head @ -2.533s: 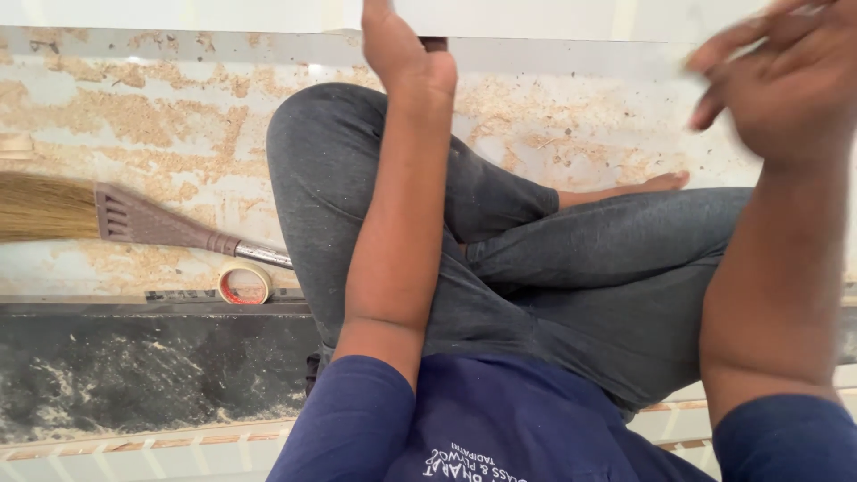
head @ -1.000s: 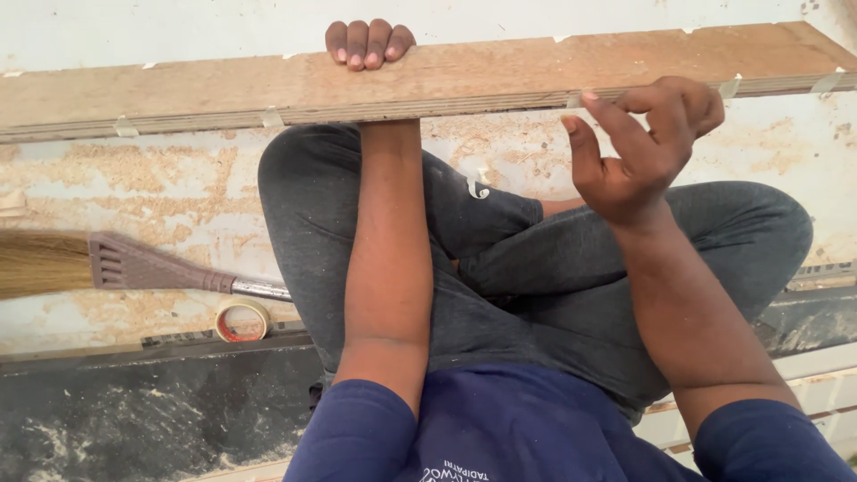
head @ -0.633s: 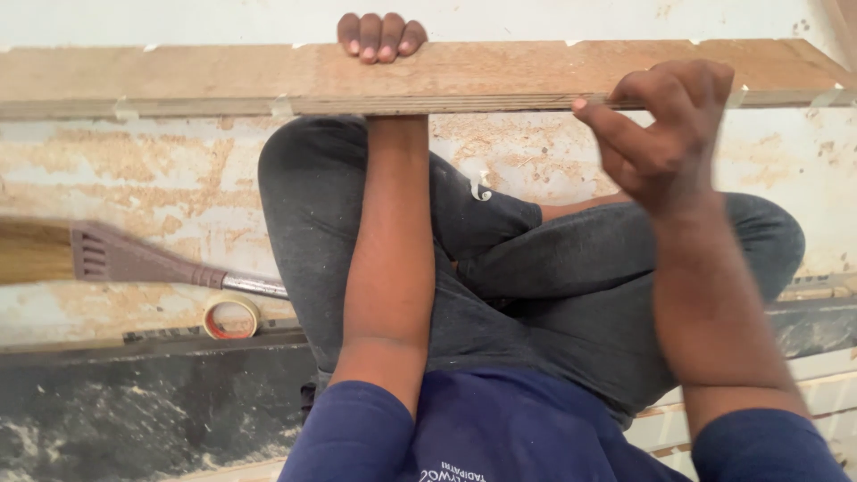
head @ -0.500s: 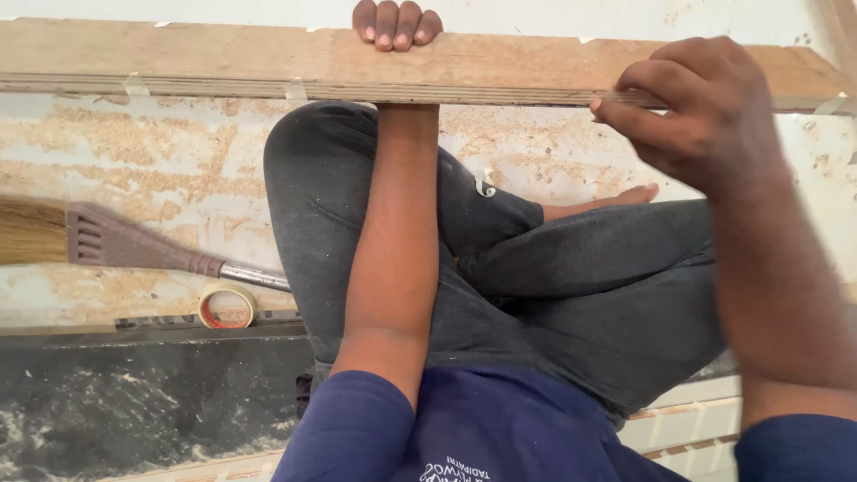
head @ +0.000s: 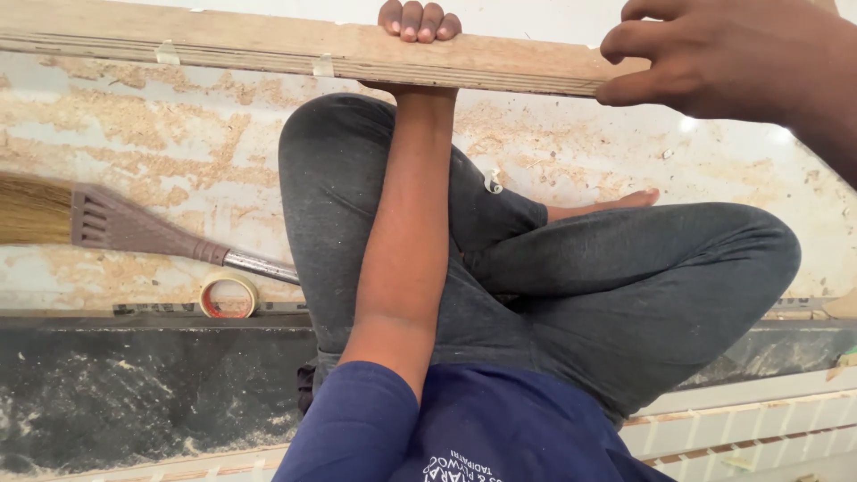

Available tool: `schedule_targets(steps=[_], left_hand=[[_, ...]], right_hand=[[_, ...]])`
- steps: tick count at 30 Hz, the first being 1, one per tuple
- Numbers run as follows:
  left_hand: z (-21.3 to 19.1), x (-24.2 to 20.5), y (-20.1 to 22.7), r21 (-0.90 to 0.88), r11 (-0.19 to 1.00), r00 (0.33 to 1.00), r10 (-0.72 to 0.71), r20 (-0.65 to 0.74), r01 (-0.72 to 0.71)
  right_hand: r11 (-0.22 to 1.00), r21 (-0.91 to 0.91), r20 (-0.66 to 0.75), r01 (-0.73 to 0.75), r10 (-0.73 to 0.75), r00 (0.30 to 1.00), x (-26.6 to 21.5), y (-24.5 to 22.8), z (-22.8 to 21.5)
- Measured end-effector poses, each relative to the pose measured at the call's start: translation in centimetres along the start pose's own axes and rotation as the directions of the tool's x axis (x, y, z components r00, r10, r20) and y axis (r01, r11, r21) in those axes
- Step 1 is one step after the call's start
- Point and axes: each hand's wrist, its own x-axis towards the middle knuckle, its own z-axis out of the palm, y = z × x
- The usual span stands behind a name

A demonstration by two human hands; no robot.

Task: Applying masking tape to the edges of wood panels in a manufacturing setting.

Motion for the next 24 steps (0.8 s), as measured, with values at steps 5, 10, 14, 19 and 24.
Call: schedule_targets(steps=[5, 10, 14, 19, 24], left_hand=[[0.2, 0.1, -0.2, -0.009, 1.0, 1.0, 0.012, 0.007, -0.012], [0.6, 0.5, -0.5, -0.02, 1.0, 1.0, 0.022, 0.002, -0.022], [0.6, 0.2, -0.3, -0.049, 0.999, 0.999, 0.001, -0.044, -0.003], [0.5, 0.1, -0.4, -0.046, 0.999, 0.998, 0.003, -0.057, -0.006], [0.5, 0.2, -0.2, -0.021, 0.999, 0.998, 0.029, -0.061, -0.03]], right_hand=[[0.992, 0.109, 0.208, -0.057, 0.033, 0.978, 0.7, -0.1, -0.3], [0.97, 0.169, 0.158, -0.177, 0.151, 0.976, -1.9, -0.3, 2.3], [0.948, 0.252, 0.095, -0.195, 0.177, 0.98, -2.5, -0.2, 2.1], [0.994, 0.066, -0.012, -0.092, 0.093, 0.996, -1.8, -0.1, 0.7], [1.0, -0.031, 0.041, -0.003, 0.004, 0.999, -0.8, 0.2, 0.3]])
